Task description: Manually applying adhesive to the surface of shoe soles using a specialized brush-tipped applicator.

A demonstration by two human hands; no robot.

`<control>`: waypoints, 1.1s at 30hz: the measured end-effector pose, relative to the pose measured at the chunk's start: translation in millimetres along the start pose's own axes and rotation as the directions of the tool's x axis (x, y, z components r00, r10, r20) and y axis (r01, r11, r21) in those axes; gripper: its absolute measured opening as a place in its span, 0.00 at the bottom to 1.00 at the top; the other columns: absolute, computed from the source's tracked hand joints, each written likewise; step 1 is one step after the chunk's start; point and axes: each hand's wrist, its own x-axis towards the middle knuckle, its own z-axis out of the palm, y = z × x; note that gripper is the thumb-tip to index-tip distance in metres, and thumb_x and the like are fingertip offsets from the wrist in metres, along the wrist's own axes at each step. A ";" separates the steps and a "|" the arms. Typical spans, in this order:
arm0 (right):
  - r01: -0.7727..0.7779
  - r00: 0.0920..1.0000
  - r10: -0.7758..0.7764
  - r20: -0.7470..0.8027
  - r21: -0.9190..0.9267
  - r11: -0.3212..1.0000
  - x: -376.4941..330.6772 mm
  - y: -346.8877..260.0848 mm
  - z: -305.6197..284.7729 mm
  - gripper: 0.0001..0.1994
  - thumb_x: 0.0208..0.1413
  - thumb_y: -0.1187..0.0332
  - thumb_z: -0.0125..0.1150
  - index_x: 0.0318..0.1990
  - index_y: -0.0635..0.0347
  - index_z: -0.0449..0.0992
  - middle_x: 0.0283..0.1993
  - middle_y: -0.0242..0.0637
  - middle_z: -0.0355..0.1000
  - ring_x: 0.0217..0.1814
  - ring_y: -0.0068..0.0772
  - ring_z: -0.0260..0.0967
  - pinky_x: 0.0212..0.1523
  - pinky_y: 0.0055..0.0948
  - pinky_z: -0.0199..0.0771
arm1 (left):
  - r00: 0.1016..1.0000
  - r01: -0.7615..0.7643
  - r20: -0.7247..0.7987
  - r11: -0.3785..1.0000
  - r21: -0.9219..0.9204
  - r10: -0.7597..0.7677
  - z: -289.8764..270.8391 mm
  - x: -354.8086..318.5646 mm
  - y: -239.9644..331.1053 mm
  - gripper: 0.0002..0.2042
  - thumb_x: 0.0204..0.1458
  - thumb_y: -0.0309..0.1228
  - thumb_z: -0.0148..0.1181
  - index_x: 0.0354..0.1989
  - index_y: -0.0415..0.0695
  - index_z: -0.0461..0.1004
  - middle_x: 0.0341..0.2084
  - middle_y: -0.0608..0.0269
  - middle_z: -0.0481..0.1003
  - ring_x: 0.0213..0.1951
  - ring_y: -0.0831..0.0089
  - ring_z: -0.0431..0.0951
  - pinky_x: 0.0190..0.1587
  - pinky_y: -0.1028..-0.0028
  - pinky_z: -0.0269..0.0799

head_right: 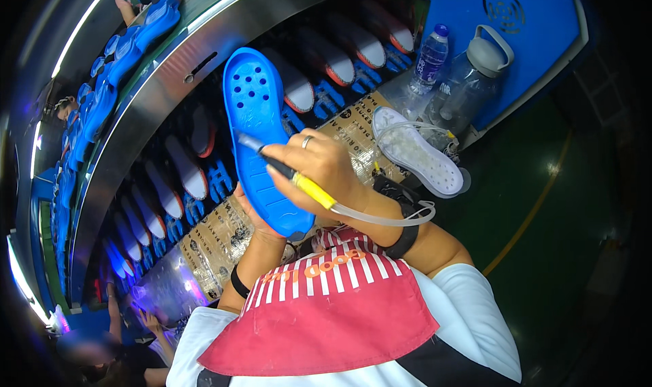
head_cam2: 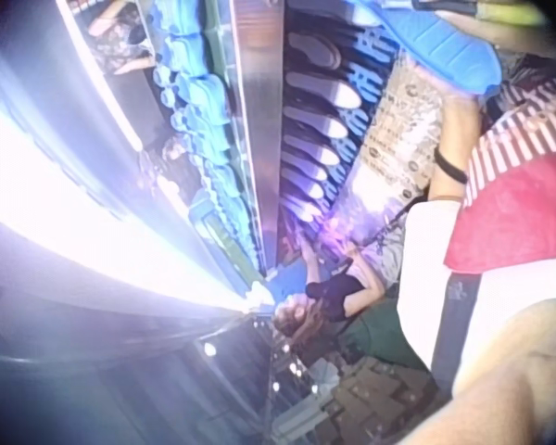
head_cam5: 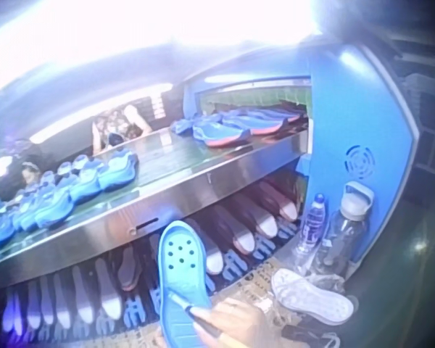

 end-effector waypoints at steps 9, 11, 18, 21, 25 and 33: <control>-0.111 0.952 -0.022 0.304 0.413 0.904 -5.7 -12.9 -11.5 0.14 0.39 0.76 0.66 0.37 0.65 0.78 0.25 0.41 0.73 0.25 0.36 0.69 0.29 0.30 0.68 | 0.994 0.068 0.072 0.967 0.246 -0.088 17.4 5.5 6.1 0.46 0.39 0.63 0.54 0.63 0.44 0.55 0.57 0.42 0.61 0.56 0.46 0.65 0.58 0.51 0.61; -0.113 0.985 0.067 0.160 0.298 0.948 -13.8 -8.1 -8.4 0.14 0.40 0.76 0.66 0.39 0.64 0.78 0.26 0.42 0.73 0.25 0.36 0.69 0.29 0.30 0.68 | 0.994 0.021 -0.110 0.919 0.393 0.024 37.1 1.6 5.6 0.48 0.38 0.64 0.54 0.64 0.44 0.52 0.56 0.38 0.61 0.55 0.46 0.66 0.58 0.51 0.61; -0.099 0.891 -0.117 0.439 0.439 0.893 -34.3 -13.2 0.6 0.12 0.42 0.71 0.66 0.37 0.60 0.78 0.26 0.37 0.71 0.29 0.38 0.70 0.32 0.32 0.69 | 0.995 0.078 0.047 0.971 0.226 -0.091 23.2 3.5 5.1 0.46 0.40 0.63 0.49 0.63 0.42 0.53 0.53 0.40 0.64 0.52 0.46 0.68 0.54 0.53 0.67; -0.174 0.925 -0.023 0.378 0.479 0.861 -28.2 -14.6 -10.4 0.12 0.41 0.71 0.66 0.37 0.61 0.78 0.26 0.38 0.72 0.28 0.37 0.70 0.31 0.32 0.68 | 0.984 0.126 0.106 0.978 0.167 -0.145 23.6 -0.1 9.4 0.47 0.39 0.64 0.52 0.63 0.41 0.52 0.54 0.39 0.63 0.51 0.45 0.68 0.52 0.51 0.68; -0.185 0.956 0.116 0.268 0.250 0.950 -38.9 -5.7 -17.5 0.14 0.40 0.76 0.66 0.38 0.69 0.77 0.25 0.41 0.72 0.26 0.34 0.69 0.27 0.28 0.67 | 0.995 0.099 0.012 0.974 0.202 -0.104 18.0 -6.9 10.8 0.49 0.38 0.64 0.52 0.64 0.40 0.51 0.54 0.37 0.63 0.52 0.43 0.68 0.52 0.50 0.67; -0.203 0.884 -0.108 0.455 0.583 0.786 -52.2 -13.2 -7.3 0.15 0.40 0.74 0.68 0.39 0.66 0.78 0.26 0.41 0.73 0.26 0.34 0.70 0.28 0.29 0.68 | 0.993 0.111 -0.001 0.963 0.247 -0.114 25.9 -4.9 12.4 0.48 0.39 0.66 0.50 0.62 0.40 0.54 0.50 0.40 0.65 0.47 0.44 0.71 0.45 0.52 0.73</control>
